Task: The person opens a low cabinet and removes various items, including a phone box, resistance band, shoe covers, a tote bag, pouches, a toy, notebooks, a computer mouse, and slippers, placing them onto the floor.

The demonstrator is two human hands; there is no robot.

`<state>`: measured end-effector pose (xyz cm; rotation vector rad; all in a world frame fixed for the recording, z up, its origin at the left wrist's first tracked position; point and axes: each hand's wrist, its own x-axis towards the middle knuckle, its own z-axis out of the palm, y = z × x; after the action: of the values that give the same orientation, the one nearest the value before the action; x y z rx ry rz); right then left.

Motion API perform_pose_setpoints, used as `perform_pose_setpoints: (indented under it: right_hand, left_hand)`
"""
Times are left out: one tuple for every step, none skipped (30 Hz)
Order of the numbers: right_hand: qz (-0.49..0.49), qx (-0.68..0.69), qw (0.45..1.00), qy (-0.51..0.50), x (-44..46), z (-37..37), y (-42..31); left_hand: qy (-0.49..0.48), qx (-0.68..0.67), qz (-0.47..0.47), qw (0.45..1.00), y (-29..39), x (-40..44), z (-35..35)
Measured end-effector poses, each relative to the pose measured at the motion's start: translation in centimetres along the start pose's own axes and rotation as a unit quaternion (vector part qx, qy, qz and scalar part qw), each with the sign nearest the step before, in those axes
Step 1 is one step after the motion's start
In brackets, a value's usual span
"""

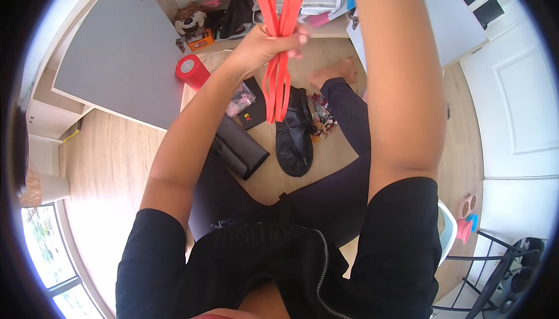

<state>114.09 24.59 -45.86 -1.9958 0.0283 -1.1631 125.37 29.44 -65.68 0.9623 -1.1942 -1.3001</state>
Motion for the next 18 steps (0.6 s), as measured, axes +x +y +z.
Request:
perform_pose_setpoints:
  right_hand:
    - [0.010, 0.042, 0.999, -0.011, -0.9, -1.1, -0.8]
    - [0.020, 0.088, 0.996, 0.008, -1.5, -2.1, -0.8]
    - [0.026, 0.111, 0.993, 0.018, -2.5, -4.3, -0.1]
    - [0.032, 0.134, 0.990, 0.029, -3.6, -6.6, 0.5]
    - [0.016, 0.187, 0.980, 0.060, -5.1, -10.5, 2.7]
    - [0.015, 0.207, 0.971, 0.121, -7.2, -11.0, 3.9]
    - [0.011, 0.225, 0.957, 0.182, -9.3, -11.5, 5.1]
    - [0.028, 0.222, 0.935, 0.274, -12.1, -10.3, 5.1]
    - [0.045, 0.216, 0.905, 0.363, -14.9, -8.9, 5.0]
    - [0.069, 0.223, 0.861, 0.453, -17.1, -7.5, 5.6]
    - [0.099, 0.251, 0.848, 0.457, -20.0, -6.5, 7.2]
    - [0.120, 0.268, 0.837, 0.462, -23.1, -5.6, 9.7]
    - [0.212, 0.232, 0.794, 0.520, -24.5, -2.8, 10.4]
    - [0.269, 0.255, 0.764, 0.528, -26.3, -0.8, 11.6]
    - [0.323, 0.277, 0.731, 0.533, -27.6, 0.7, 12.7]
    - [0.372, 0.292, 0.711, 0.521, -28.3, 2.1, 13.3]
    - [0.421, 0.306, 0.687, 0.507, -28.7, 3.0, 13.7]
    - [0.422, 0.309, 0.685, 0.507, -28.9, 3.2, 14.0]
  left_hand:
    - [-0.002, 0.000, 0.000, 1.000, -0.5, -0.1, -0.5]
    - [0.017, 0.021, 0.007, 1.000, -0.9, -0.3, -1.1]
    - [0.037, 0.042, 0.014, 0.998, -1.2, -0.6, -1.8]
    - [0.029, 0.021, 0.025, 0.999, -0.8, -0.9, -2.0]
    - [0.031, 0.021, 0.024, 0.999, -0.6, -1.0, -2.5]
    - [0.032, 0.038, 0.015, 0.999, -0.5, -1.3, -3.1]
    - [0.033, 0.056, 0.007, 0.998, -0.6, -1.3, -3.6]
    - [0.045, 0.115, 0.039, 0.992, -0.8, -1.2, -4.0]
    - [0.046, 0.114, 0.037, 0.992, -0.5, -1.3, -4.2]
    - [0.083, 0.106, 0.034, 0.990, 0.5, -1.4, -4.3]
    - [0.120, 0.097, 0.028, 0.988, 1.3, -1.4, -4.2]
    - [0.163, 0.087, 0.037, 0.982, 2.1, -1.4, -3.4]
    - [0.162, 0.087, 0.035, 0.982, 2.3, -1.0, -3.6]
    - [0.167, 0.143, 0.030, 0.975, 2.4, -0.5, -4.0]
    - [0.172, 0.200, 0.025, 0.964, 2.6, -0.2, -4.2]
    - [0.172, 0.227, 0.017, 0.958, 3.0, -0.2, -4.1]
    - [0.173, 0.230, 0.015, 0.958, 3.0, 0.0, -4.2]
    - [0.168, 0.211, 0.048, 0.962, 3.0, 0.2, -4.2]
